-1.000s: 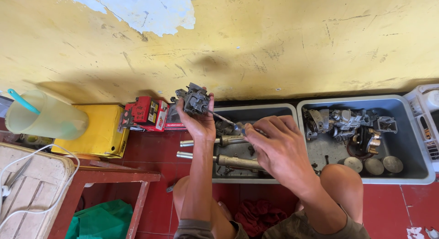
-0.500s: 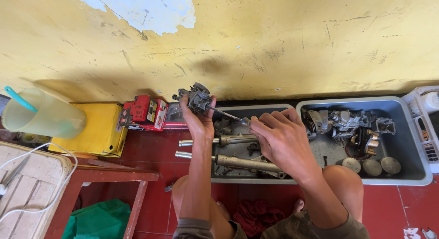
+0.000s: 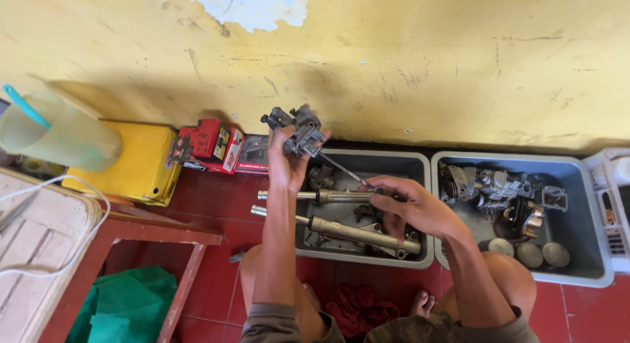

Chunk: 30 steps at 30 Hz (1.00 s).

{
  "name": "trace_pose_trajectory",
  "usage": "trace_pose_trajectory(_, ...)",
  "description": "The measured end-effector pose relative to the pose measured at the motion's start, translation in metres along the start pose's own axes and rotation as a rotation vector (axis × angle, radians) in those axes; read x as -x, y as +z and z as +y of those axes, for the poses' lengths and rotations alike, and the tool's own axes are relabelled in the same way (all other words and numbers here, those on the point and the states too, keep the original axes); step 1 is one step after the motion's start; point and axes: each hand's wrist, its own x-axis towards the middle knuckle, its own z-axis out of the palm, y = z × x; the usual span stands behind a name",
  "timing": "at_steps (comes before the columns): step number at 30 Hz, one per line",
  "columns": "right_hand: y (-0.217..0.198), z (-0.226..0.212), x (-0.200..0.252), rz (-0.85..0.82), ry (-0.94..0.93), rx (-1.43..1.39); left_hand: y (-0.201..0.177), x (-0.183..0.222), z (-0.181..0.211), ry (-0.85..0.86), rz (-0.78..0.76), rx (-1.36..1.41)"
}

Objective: Cleaning and inspecting a motorcycle carburetor component using a brush and screwdriver.

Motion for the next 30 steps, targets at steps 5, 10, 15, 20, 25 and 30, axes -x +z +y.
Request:
trace_pose_trajectory(5, 0.008, 0.054, -0.027, -0.160, 0.062, -0.484, -0.029, -0.022, -0.009, 0.109, -0.162, -0.015)
trace_pose_trajectory(10, 0.011, 0.083, -0.037, -0.304, 0.167, -0.708, -0.038, -0.031, -0.029, 0.113, -0.147, 0.113)
trace_pose_trajectory(15, 0.009, 0.112, -0.041, -0.262, -0.171, -0.305, -0.059, -0.013, -0.054, 0.472, -0.210, -0.171)
trace_pose_trajectory(20, 0.008, 0.184, -0.079, -0.010, -0.294, 0.076, 0.017, 0.061, -0.033, 0.526, -0.167, -0.405)
trace_pose_trajectory(25, 0.019, 0.183, -0.085, 0.126, -0.367, 0.162, 0.035, 0.063, -0.032, 0.729, 0.136, -0.809)
trace_pose_trajectory(30, 0.029, 0.200, -0.100, 0.363, -0.499, 0.365, 0.033, 0.063, -0.020, 0.765, 0.170, -0.877)
